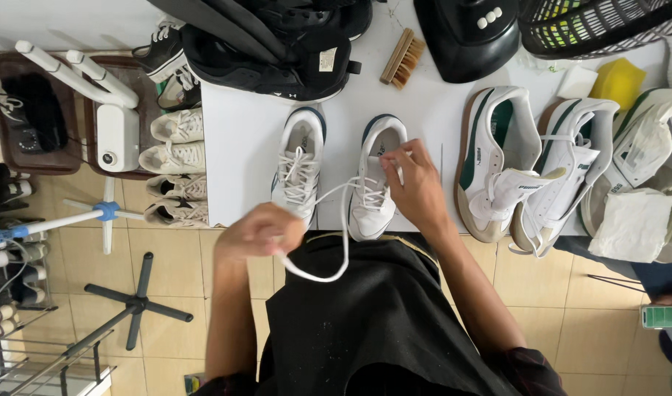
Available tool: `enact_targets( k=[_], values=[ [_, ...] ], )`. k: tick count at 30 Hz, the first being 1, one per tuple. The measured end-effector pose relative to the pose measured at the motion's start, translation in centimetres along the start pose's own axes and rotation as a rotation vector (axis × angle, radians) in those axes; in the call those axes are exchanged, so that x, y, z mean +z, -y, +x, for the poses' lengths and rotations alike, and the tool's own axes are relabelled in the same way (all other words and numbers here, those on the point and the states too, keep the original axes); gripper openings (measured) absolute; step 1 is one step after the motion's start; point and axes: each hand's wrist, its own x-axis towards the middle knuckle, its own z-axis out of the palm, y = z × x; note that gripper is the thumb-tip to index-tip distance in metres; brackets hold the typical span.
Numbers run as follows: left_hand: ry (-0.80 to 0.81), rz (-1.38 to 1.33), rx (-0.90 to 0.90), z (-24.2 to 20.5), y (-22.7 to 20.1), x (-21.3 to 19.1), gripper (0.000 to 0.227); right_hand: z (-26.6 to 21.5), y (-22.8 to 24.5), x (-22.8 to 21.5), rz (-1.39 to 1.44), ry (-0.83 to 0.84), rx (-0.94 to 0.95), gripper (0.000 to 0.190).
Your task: The person threads a white shoelace through the eyelets of a white sneaker placed on a white table. They repeatedly pull and adjust the lace through the eyelets, working on one shoe while other shoes and cleaning tools remain nearby.
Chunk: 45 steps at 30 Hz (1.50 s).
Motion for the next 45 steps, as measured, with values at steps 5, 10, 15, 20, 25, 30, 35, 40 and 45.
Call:
enact_targets(
  k=[5,10,15,20,25,30,35,40,45],
  values=[
    [-0.244,0.936,-0.302,8.1,4.0,3.5,0.064,1.3,-0.6,-0.4,-0.137,0.088,-0.112,0.014],
    [-0.319,1.102,-0.513,9.9,7.2,2.5,0.014,2.4,-1.2,0.0,-0.087,0.297,-0.056,0.009],
    [-0.350,1.299,-0.334,8.8,9.3,2.1,0.012,2.2,-2.7,1.7,-0.021,0.239,-0.107,0.012],
    [-0.123,1.707,0.101,6.7,11.6,1.3,0.026,2.4,-3.8,3.4,0.073,0.091,-0.166,0.010],
    [-0.420,1.729,0.187,6.7,13.0,1.3,0.032,2.2,-3.8,4.2,0.082,0.032,-0.201,0.012],
    [-0.564,1.174,-0.303,8.2,10.2,2.4,0.014,2.3,-5.2,4.4,0.003,0.110,-0.148,0.007],
    [-0.533,1.140,-0.366,8.9,8.5,2.4,0.017,2.7,-3.5,2.3,-0.027,0.175,-0.136,0.009],
    [-0.363,1.213,-0.459,8.7,6.8,3.5,0.021,2.7,-2.1,-2.4,0.319,0.321,-0.041,0.041],
    [-0.264,1.312,-0.528,9.9,6.9,3.6,0.015,3.3,-1.9,-1.3,-0.101,0.415,-0.033,0.028]
  ],
)
